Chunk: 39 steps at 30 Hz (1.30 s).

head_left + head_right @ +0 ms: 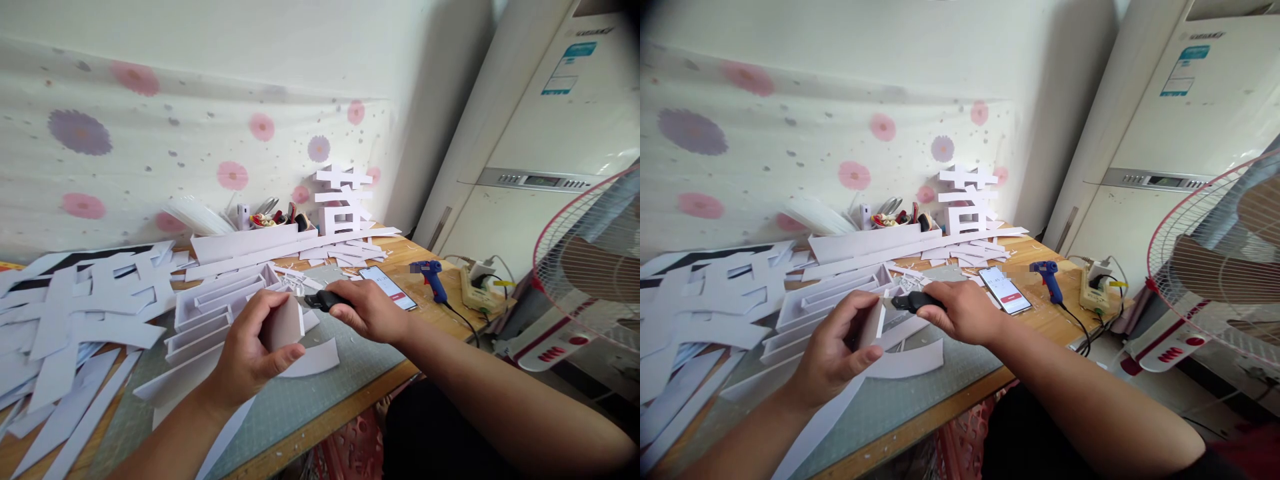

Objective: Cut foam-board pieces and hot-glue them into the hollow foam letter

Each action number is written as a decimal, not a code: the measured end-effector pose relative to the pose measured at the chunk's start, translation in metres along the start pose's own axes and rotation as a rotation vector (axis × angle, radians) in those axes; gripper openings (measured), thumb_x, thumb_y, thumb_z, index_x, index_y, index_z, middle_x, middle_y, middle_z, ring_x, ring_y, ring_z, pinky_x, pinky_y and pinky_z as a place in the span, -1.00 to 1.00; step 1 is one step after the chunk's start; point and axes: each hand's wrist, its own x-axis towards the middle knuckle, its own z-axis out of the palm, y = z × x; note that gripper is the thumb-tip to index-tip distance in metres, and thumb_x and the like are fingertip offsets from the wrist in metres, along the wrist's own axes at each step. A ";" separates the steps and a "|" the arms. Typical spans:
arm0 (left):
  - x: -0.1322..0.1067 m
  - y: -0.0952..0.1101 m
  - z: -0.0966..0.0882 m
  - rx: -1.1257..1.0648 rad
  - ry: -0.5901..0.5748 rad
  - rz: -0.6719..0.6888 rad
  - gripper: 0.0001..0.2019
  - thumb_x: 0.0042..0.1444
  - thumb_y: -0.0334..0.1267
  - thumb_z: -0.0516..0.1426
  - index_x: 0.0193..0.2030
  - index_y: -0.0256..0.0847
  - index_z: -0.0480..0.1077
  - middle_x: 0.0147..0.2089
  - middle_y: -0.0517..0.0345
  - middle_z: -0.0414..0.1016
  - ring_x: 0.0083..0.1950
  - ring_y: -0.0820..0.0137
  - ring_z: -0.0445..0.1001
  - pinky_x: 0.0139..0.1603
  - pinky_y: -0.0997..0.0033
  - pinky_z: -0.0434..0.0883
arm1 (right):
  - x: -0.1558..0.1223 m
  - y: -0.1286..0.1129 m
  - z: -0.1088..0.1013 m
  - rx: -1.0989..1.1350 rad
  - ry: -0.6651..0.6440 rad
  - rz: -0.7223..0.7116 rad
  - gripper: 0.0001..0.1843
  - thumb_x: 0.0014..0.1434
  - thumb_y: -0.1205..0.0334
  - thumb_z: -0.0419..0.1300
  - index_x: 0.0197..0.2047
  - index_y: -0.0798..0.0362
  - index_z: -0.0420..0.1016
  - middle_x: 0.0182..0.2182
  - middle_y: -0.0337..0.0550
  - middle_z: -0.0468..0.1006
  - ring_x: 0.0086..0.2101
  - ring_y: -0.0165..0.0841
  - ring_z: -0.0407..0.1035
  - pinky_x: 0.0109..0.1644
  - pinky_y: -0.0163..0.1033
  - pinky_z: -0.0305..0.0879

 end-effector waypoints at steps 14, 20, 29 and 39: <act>0.003 -0.005 0.001 -0.003 0.026 -0.013 -0.52 -0.10 -0.07 0.33 -0.03 -0.15 0.44 -0.10 0.02 0.46 -0.08 0.13 0.40 -0.02 0.29 0.30 | 0.017 0.019 0.018 -0.033 -0.009 0.311 -0.51 0.35 -0.12 -0.16 -0.26 0.07 0.38 -0.44 -0.13 0.47 -0.43 -0.35 0.31 -0.36 -0.30 0.14; 0.003 -0.007 -0.001 -0.054 0.011 -0.054 -0.52 -0.09 -0.04 0.32 -0.03 -0.16 0.40 -0.17 0.07 0.44 -0.18 0.23 0.38 -0.17 0.38 0.32 | 0.004 -0.006 0.007 0.052 -0.014 0.041 -0.42 0.32 -0.23 -0.20 -0.20 0.09 0.37 -0.43 -0.11 0.46 -0.44 -0.36 0.32 -0.37 -0.30 0.17; 0.001 -0.008 -0.002 -0.016 -0.057 -0.001 -0.53 -0.01 -0.05 0.29 0.03 -0.10 0.36 -0.06 0.04 0.41 -0.05 0.18 0.39 -0.02 0.32 0.31 | -0.003 -0.005 -0.001 -0.029 -0.044 -0.019 -0.38 0.33 -0.23 -0.24 -0.19 0.12 0.38 -0.45 -0.11 0.43 -0.46 -0.36 0.27 -0.37 -0.29 0.15; 0.001 -0.007 -0.001 0.018 -0.071 0.032 -0.53 -0.01 -0.05 0.29 0.03 -0.09 0.35 -0.04 0.05 0.40 -0.02 0.17 0.39 0.04 0.30 0.28 | -0.003 -0.004 0.000 -0.029 -0.045 -0.049 -0.34 0.33 -0.24 -0.28 -0.19 0.13 0.38 -0.46 -0.10 0.43 -0.46 -0.37 0.26 -0.37 -0.29 0.15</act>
